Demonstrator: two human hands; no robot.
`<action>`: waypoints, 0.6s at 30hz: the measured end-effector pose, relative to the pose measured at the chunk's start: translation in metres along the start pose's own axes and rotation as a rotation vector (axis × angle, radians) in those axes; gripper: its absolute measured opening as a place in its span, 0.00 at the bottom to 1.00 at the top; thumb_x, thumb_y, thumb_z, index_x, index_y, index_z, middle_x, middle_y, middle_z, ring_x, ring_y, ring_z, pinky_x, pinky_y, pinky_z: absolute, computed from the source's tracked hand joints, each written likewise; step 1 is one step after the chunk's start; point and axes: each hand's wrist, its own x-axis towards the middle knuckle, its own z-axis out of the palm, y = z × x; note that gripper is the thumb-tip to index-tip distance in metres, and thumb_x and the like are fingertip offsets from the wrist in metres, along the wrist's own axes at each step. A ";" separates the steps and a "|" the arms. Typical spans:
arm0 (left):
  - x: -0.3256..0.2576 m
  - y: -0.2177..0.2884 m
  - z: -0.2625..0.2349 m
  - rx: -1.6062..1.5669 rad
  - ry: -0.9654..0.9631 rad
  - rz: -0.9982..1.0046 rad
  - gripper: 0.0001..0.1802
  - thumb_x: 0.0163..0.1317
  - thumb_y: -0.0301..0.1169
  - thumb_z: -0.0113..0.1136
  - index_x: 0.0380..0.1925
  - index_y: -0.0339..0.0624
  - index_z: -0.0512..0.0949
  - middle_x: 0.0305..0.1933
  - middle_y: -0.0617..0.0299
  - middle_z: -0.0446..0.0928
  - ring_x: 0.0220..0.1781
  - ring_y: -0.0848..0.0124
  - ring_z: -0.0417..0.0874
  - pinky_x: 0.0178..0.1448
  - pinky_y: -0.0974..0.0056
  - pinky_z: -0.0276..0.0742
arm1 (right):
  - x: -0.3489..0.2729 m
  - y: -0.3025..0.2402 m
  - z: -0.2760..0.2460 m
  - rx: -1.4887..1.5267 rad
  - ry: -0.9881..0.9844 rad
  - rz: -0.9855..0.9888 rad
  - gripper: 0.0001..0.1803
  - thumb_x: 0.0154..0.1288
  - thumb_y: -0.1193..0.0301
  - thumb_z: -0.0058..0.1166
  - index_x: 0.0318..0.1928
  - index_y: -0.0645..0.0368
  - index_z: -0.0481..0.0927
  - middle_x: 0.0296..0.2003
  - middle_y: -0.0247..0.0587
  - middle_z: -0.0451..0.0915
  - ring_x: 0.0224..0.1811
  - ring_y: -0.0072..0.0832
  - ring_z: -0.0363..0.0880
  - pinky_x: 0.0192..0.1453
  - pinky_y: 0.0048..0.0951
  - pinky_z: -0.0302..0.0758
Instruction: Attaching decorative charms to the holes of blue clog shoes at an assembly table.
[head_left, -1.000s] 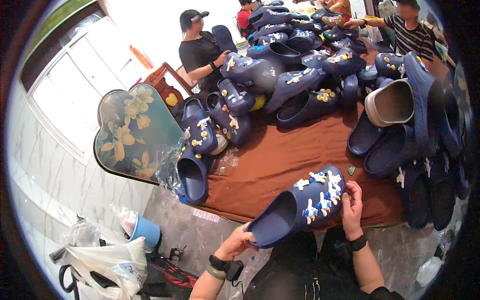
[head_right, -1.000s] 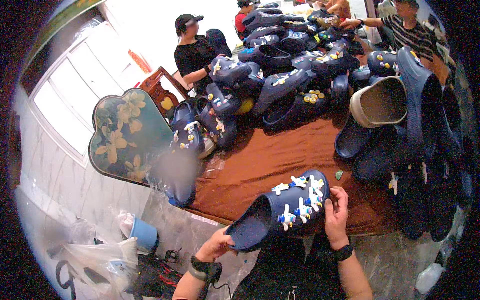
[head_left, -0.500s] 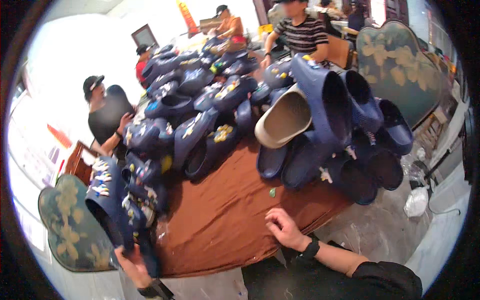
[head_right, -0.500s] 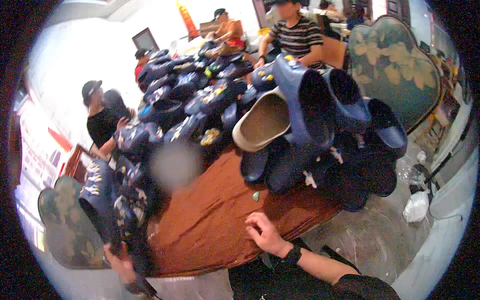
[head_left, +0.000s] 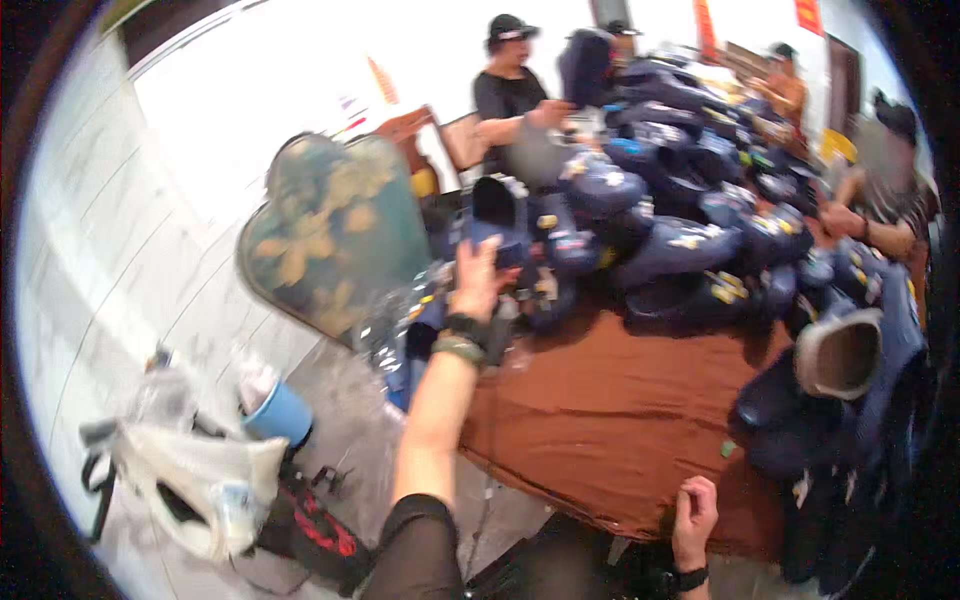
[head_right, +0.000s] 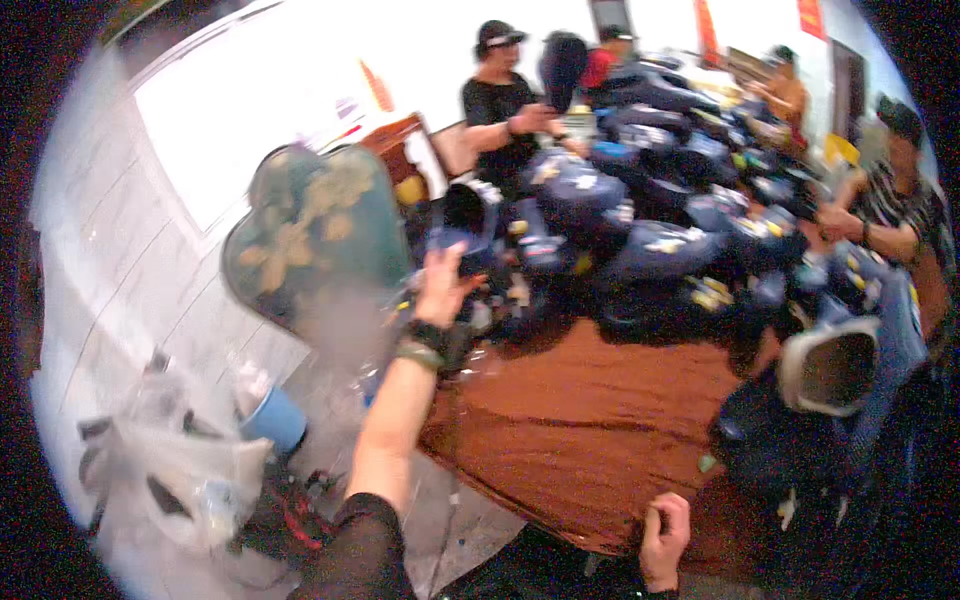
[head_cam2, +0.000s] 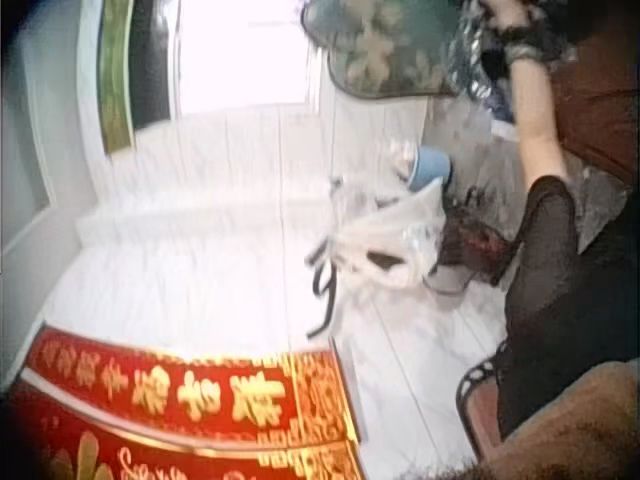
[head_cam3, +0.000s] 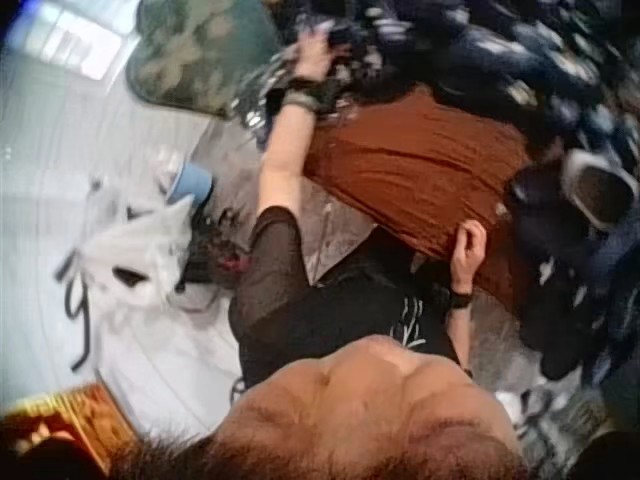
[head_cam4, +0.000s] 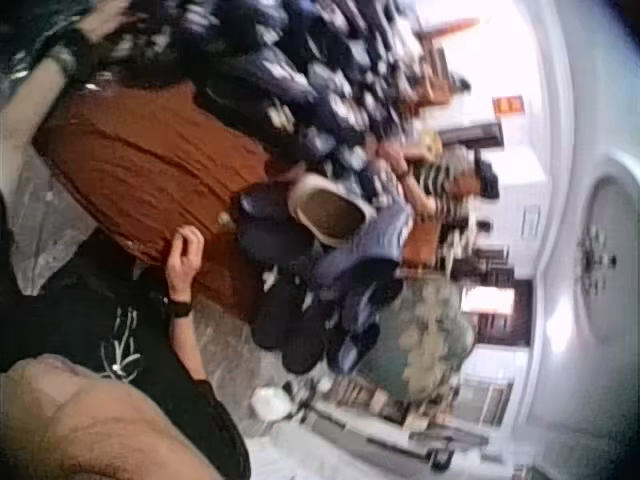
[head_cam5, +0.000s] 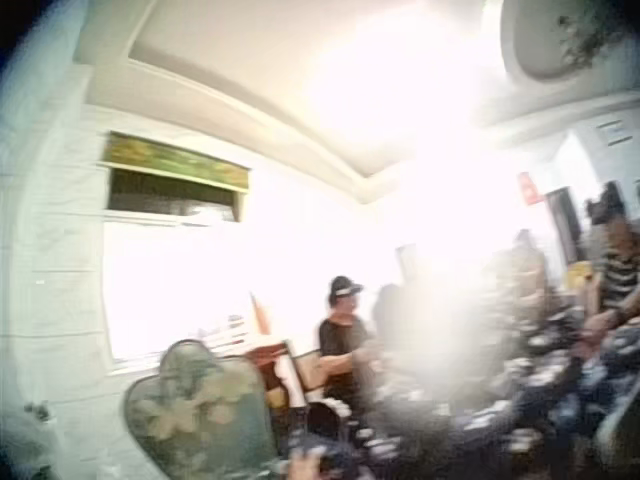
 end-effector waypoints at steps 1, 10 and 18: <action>0.008 -0.001 -0.019 -0.049 0.012 -0.040 0.23 0.65 0.39 0.62 0.56 0.50 0.67 0.50 0.58 0.76 0.45 0.60 0.83 0.38 0.55 0.86 | 0.001 -0.003 0.005 0.022 -0.024 -0.005 0.04 0.62 0.82 0.56 0.37 0.62 0.76 0.40 0.41 0.76 0.45 0.34 0.76 0.53 0.31 0.73; -0.026 -0.027 -0.039 0.005 -0.036 -0.129 0.37 0.66 0.40 0.63 0.70 0.46 0.57 0.54 0.57 0.74 0.35 0.61 0.86 0.34 0.62 0.84 | -0.001 0.001 0.004 0.103 -0.107 0.132 0.03 0.66 0.82 0.51 0.38 0.62 0.73 0.43 0.41 0.71 0.47 0.30 0.71 0.57 0.28 0.67; -0.055 -0.031 -0.129 1.242 0.385 0.558 0.28 0.53 0.29 0.64 0.57 0.43 0.73 0.51 0.50 0.76 0.50 0.52 0.78 0.56 0.50 0.74 | 0.000 0.000 0.004 0.032 -0.113 0.062 0.03 0.66 0.81 0.53 0.37 0.63 0.74 0.42 0.40 0.72 0.46 0.30 0.71 0.55 0.28 0.68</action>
